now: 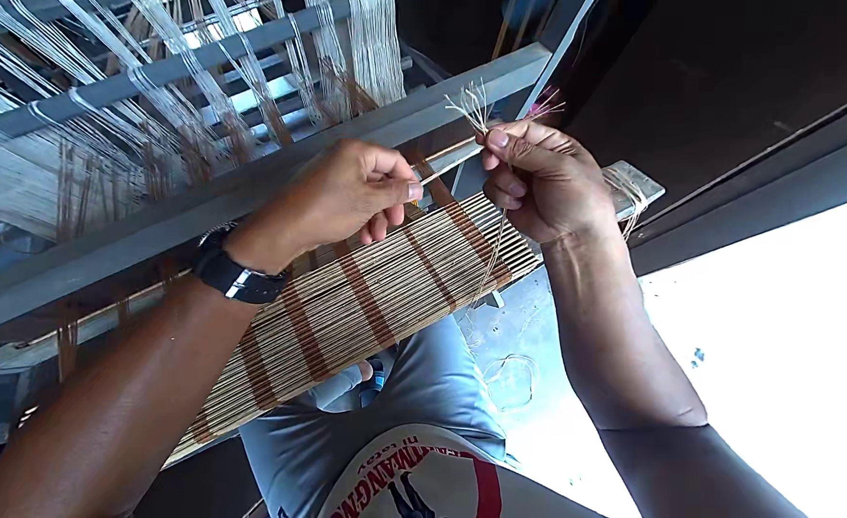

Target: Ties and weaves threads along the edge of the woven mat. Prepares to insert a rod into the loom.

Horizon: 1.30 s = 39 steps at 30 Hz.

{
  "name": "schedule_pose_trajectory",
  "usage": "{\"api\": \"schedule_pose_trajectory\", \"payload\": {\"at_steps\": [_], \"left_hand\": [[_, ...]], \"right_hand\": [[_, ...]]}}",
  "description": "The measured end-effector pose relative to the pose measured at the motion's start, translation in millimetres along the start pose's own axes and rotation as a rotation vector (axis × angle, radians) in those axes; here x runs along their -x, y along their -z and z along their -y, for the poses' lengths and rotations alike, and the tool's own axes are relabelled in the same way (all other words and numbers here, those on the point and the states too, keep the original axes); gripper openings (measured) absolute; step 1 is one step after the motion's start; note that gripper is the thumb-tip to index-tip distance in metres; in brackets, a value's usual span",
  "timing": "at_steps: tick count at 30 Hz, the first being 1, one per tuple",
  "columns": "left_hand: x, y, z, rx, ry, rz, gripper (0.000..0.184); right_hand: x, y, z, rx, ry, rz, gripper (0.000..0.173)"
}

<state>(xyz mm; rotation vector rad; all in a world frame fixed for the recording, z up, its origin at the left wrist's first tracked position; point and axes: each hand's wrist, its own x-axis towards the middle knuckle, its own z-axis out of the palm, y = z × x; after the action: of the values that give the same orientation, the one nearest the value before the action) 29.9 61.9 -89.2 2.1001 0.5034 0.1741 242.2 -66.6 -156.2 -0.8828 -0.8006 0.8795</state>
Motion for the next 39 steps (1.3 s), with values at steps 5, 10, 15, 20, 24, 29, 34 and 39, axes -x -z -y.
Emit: {"api": "schedule_pose_trajectory", "payload": {"at_steps": [5,10,15,20,24,29,34,39], "left_hand": [[-16,-8,-19,-0.116,-0.120,-0.125,0.015],[-37,-23,-33,-0.288,-0.208,-0.147,0.016],[-50,-25,-49,-0.510,-0.311,-0.151,0.016],[-62,-22,-68,-0.787,-0.486,-0.064,0.016],[-69,-19,-82,-0.976,-0.511,0.033,0.016],[-75,-11,-93,-0.928,-0.468,0.139,0.015],[-78,-7,-92,-0.796,-0.351,0.172,0.015],[-83,0,-89,-0.645,-0.264,0.240,0.016]], "right_hand": [[-1,11,1,-0.071,-0.043,0.019,0.018],[-6,47,21,-0.123,0.099,-0.200,0.020],[0,56,17,-0.069,0.056,-0.296,0.022],[8,21,-8,-0.045,-0.100,-0.178,0.021],[13,-5,-15,-0.156,-0.146,-0.009,0.018],[23,-23,-22,-0.324,-0.152,0.146,0.016],[25,-19,-27,-0.473,-0.111,0.280,0.018],[27,-12,-25,-0.519,-0.100,0.358,0.014]]}}
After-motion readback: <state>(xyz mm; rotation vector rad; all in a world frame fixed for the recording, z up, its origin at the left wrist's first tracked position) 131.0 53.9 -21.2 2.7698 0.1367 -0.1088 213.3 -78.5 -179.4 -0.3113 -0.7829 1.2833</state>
